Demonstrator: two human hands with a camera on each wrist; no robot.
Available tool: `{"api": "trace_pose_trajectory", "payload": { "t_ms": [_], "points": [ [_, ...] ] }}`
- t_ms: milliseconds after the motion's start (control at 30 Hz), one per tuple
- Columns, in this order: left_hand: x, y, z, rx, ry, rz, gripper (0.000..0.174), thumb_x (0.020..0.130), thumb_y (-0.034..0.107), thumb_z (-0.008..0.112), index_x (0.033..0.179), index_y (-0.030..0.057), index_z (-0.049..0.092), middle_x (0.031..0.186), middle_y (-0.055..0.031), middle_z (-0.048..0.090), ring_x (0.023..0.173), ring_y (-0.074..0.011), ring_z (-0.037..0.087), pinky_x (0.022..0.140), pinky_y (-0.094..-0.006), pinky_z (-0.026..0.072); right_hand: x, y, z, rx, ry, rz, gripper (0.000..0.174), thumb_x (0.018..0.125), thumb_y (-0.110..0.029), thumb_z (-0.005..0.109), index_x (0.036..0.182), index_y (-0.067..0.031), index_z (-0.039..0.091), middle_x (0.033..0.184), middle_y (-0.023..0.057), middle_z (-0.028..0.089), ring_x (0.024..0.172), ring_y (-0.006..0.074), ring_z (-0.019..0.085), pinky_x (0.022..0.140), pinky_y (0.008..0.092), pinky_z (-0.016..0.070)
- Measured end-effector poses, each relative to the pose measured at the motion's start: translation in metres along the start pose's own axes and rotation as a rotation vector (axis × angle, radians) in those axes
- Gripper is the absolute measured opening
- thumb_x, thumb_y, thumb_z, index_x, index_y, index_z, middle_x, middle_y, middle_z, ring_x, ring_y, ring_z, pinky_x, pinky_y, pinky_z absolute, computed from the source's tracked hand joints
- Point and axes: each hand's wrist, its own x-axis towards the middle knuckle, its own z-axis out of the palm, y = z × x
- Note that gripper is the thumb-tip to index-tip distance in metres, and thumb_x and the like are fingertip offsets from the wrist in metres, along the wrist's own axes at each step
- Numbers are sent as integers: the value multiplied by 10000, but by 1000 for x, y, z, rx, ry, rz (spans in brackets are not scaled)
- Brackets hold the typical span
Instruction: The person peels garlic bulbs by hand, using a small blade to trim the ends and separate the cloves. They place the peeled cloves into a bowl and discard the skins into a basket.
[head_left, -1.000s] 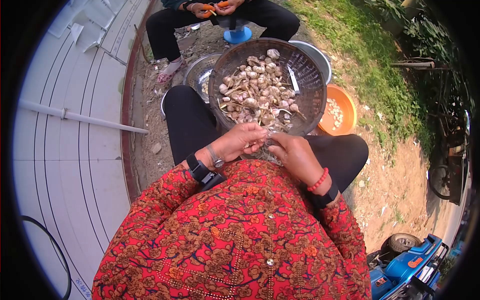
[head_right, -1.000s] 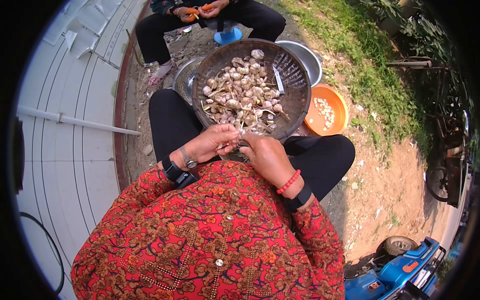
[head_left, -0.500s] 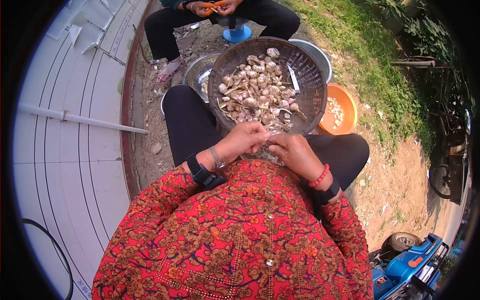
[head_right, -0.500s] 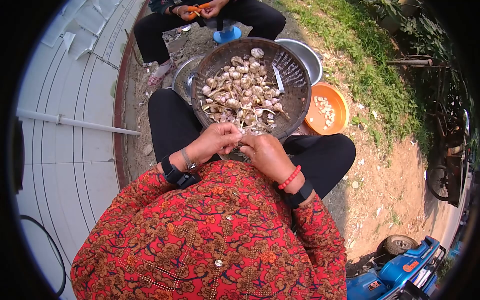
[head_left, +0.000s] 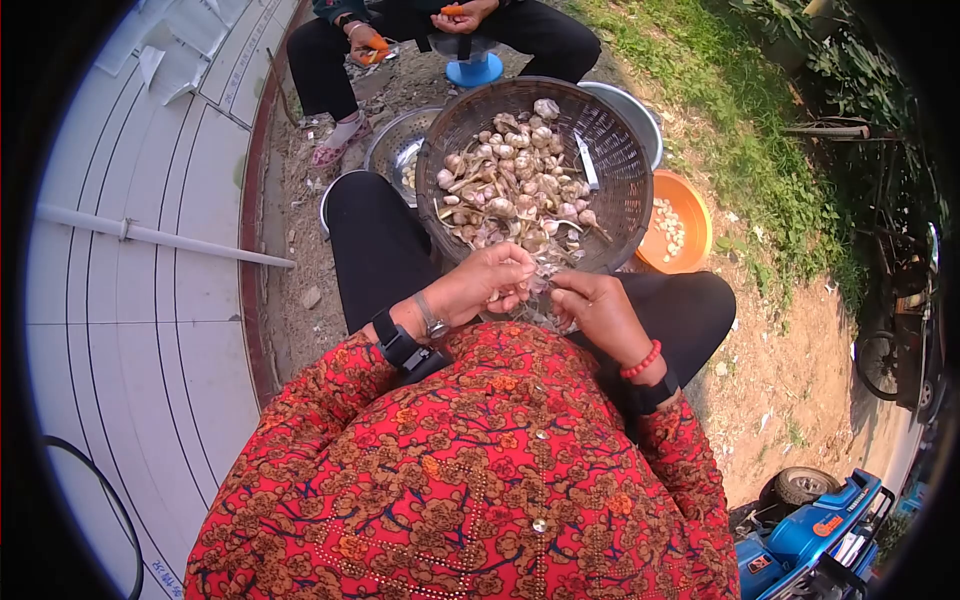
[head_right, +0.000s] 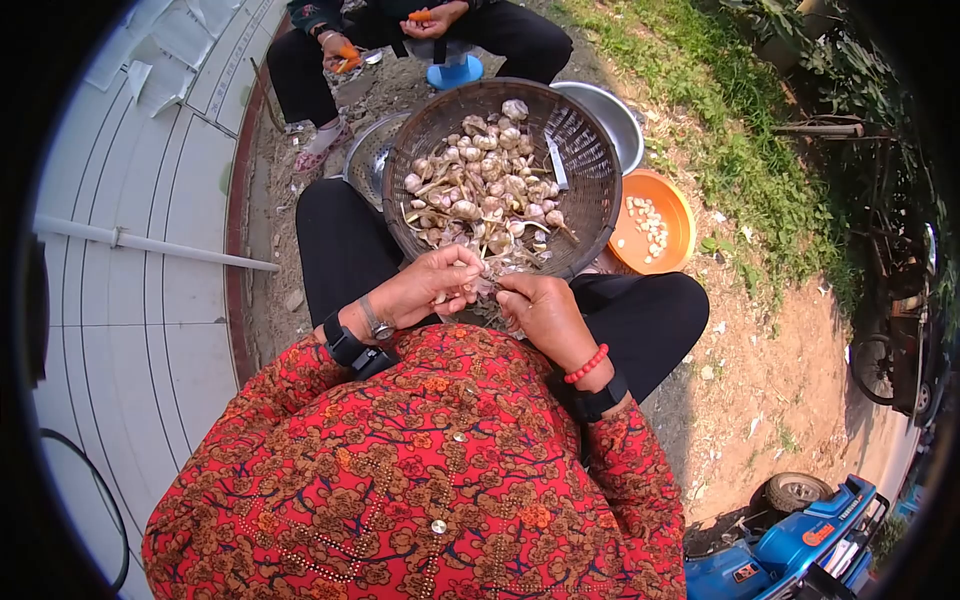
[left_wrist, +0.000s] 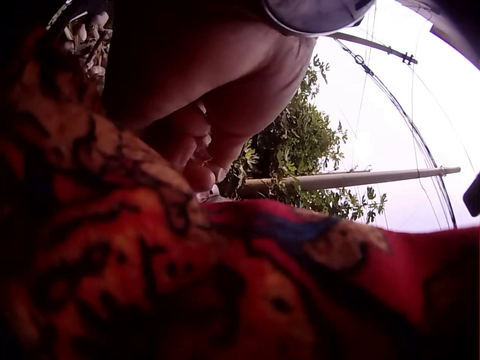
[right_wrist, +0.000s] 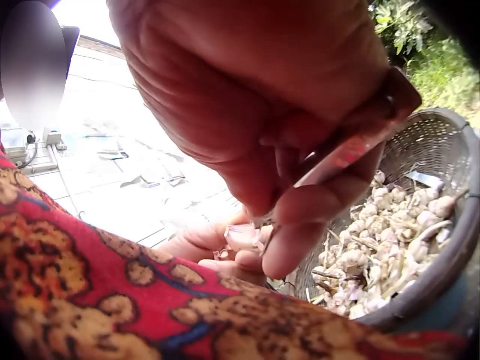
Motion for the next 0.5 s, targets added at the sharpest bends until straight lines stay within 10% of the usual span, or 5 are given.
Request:
{"api": "trace_pose_trajectory", "payload": {
  "t_ms": [500],
  "points": [
    [-9,7,12,243,-25,54,250,922,151,617,1153,67,573,845,30,569,655,-37,526,515,-180,397,-3,1,2,84,-7,42,156,882,-62,596,976,47,656,652,83,637,538,112,610,515,270,493]
  ]
}}
